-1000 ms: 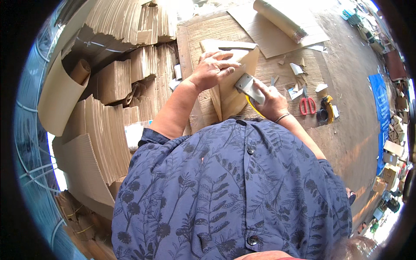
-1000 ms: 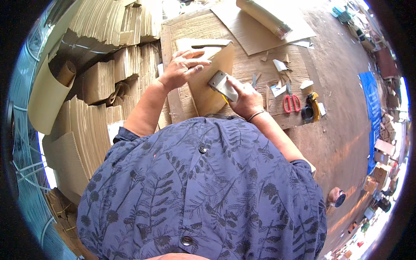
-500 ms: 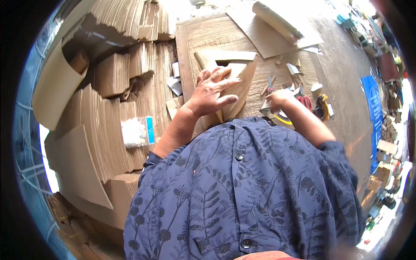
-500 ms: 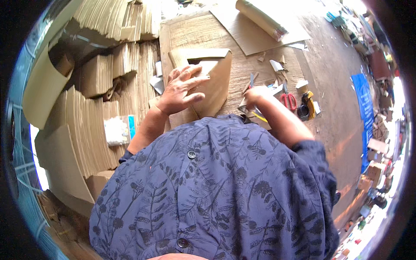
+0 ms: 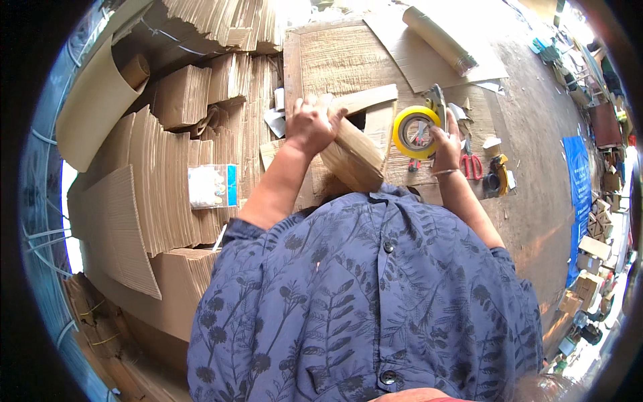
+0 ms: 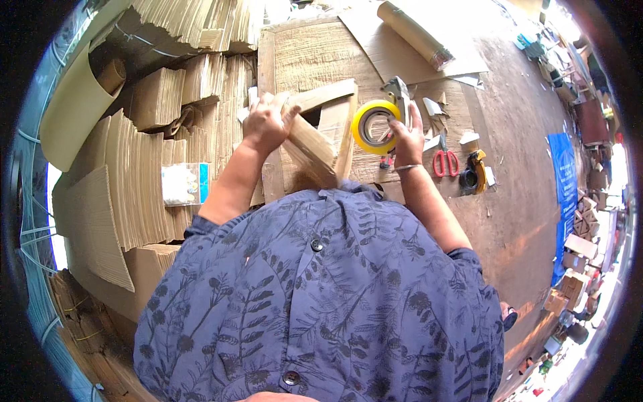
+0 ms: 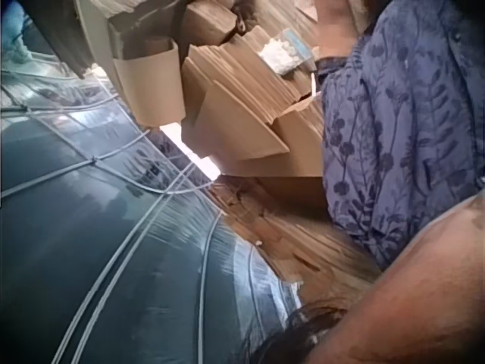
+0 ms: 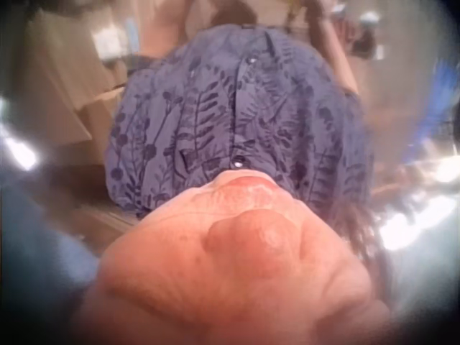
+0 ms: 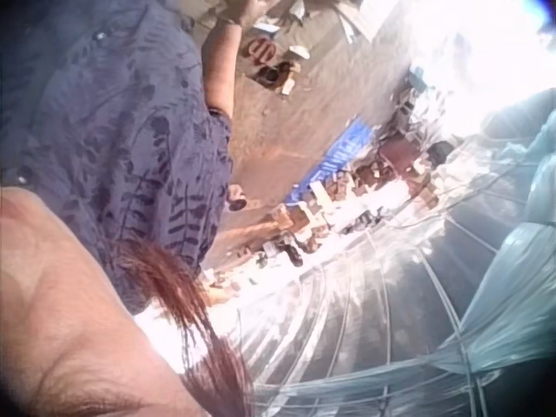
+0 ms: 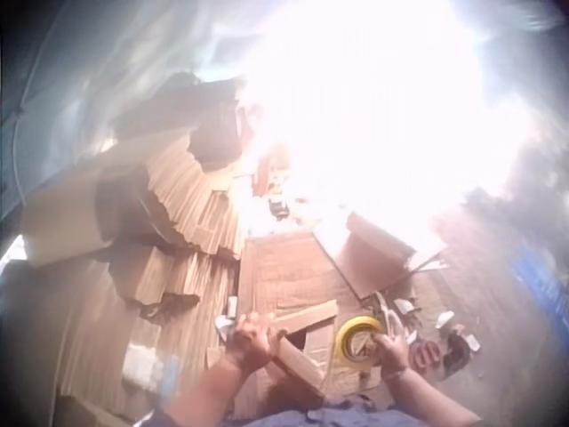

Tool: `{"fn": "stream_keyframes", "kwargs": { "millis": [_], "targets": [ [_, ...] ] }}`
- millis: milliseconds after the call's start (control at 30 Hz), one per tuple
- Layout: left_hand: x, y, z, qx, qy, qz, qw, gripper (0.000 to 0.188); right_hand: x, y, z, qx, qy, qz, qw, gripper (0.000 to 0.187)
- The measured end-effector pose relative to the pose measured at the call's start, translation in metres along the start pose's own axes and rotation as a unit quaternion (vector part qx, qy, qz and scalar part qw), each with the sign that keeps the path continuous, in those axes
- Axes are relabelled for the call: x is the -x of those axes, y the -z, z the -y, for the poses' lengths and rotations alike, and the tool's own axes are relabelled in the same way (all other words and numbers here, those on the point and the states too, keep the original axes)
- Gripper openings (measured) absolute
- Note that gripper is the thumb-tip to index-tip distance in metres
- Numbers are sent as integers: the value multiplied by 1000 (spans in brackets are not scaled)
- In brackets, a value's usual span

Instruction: The person assembles a triangular cardboard structure by folding and taping the edges. They use a handheld tape dispenser to secure the seams and then trim excess tape with scissors. The finished piece is placed on a pile of cardboard scraps.

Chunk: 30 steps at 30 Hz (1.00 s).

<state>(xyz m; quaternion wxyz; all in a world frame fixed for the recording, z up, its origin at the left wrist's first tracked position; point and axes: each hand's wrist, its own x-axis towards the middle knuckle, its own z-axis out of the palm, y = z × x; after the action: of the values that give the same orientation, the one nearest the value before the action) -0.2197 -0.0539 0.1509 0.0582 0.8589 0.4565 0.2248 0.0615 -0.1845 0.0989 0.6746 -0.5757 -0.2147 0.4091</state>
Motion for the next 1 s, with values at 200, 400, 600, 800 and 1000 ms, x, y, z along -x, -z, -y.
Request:
{"fn": "stream_keyframes", "kwargs": {
  "millis": [200, 400, 600, 800, 1000],
  "targets": [
    [31, 27, -33, -39, 71, 162, 983, 45, -16, -10, 30, 149, 157, 126, 968, 73],
    [35, 35, -36, -23, 22, 32, 999, 45, 22, -6, 81, 433, 450, 94, 775, 75],
    [-22, 55, -84, 734, 191, 211, 617, 34, 46, -19, 122, 485, 524, 176, 678, 76],
    [-19, 46, -79, 704, 209, 192, 651, 23, 54, -14, 134, 516, 489, 220, 668, 76],
    [-13, 38, -13, 679, 340, 162, 630, 24, 50, 20, 120, 570, 376, 230, 694, 74]
  ]
}}
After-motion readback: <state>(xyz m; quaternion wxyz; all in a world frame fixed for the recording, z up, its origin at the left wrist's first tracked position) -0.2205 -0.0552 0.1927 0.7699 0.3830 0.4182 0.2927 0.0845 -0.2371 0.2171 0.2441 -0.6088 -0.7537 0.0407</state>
